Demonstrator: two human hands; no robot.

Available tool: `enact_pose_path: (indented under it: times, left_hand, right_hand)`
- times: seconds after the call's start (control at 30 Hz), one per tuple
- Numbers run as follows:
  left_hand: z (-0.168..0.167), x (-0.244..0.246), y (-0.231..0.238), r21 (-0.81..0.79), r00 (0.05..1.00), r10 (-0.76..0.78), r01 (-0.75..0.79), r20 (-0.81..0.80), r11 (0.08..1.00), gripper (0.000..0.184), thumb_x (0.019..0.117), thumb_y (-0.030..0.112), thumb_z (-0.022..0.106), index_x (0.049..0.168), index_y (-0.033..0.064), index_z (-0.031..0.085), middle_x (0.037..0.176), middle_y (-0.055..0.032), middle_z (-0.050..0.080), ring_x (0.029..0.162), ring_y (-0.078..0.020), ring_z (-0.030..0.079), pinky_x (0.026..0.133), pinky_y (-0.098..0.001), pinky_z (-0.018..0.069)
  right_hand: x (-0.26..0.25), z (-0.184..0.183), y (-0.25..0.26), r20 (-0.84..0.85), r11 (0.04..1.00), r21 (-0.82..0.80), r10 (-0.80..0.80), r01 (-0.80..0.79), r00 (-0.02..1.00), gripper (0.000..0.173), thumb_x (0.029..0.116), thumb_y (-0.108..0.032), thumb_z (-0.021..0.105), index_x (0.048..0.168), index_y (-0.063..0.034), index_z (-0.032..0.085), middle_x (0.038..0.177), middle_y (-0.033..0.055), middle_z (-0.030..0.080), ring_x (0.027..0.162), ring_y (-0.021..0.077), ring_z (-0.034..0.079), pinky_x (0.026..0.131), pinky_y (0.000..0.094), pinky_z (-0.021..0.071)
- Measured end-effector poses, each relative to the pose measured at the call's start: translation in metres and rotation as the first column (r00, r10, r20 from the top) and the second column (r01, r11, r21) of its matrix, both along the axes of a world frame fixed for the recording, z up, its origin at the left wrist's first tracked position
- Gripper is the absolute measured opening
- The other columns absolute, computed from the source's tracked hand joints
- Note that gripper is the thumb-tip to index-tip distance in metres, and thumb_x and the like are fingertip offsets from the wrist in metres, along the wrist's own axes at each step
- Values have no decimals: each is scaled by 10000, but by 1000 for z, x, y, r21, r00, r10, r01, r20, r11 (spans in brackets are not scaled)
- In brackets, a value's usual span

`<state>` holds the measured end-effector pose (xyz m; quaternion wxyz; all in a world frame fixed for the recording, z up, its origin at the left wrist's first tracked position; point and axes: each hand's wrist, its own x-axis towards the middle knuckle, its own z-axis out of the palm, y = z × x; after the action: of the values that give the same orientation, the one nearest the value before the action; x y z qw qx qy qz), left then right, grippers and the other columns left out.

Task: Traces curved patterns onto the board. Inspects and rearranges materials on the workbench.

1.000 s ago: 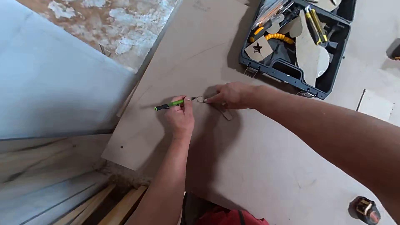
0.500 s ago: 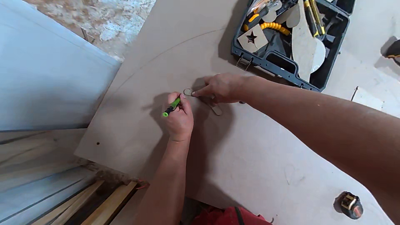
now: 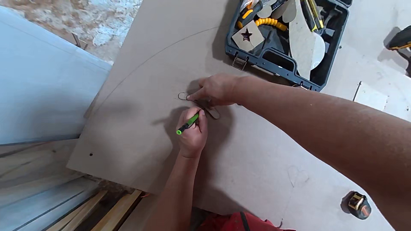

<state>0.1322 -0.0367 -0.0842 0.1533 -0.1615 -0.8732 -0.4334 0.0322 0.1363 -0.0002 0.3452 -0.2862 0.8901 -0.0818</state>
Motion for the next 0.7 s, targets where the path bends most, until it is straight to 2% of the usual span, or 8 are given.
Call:
enact_pose_path:
  times: [0.13,0.23,0.37,0.5,0.7]
  left_hand:
    - [-1,-7,-6,8,999,-5,5,42,1000,224,1041,185,580,1040,-1,704,905,-106,710,796,-109,678,757,-266,569]
    - [-1,-16,-11,18,996,64,-65,66,998,221,1047,196,594,1074,10,709,910,-87,712,793,-85,669,757,-254,565]
    - [-1,-29,-22,-2,982,170,-170,85,985,246,1061,230,576,1092,24,707,872,-65,715,741,-68,667,701,-247,564]
    - [0,-33,-29,-25,959,262,-261,108,965,244,1069,240,560,1098,45,705,868,-48,718,733,-61,671,695,-255,562]
    - [-3,-33,-31,31,969,216,-221,121,975,263,1073,242,552,1114,25,696,915,-70,725,777,-88,691,736,-286,587]
  right_hand:
    - [-1,0,0,-3,1000,-2,3,-3,1000,682,941,-161,711,1540,-384,473,1365,168,559,1153,378,614,911,585,526]
    - [-1,0,0,2,1000,1,0,0,1000,674,948,-162,709,1538,-389,475,1360,156,557,1149,368,614,911,582,528]
    - [-2,0,-1,18,1000,12,-17,16,1000,668,948,-171,702,1531,-410,480,1364,138,558,1144,353,618,904,578,532]
    - [-1,1,0,10,1000,-10,-7,8,1000,658,944,-159,704,1527,-384,495,1359,146,564,1135,354,620,904,569,531]
    - [-2,-3,0,-2,1000,-18,-6,6,1000,665,940,-197,722,1531,-395,488,1336,143,565,1122,344,618,889,563,535]
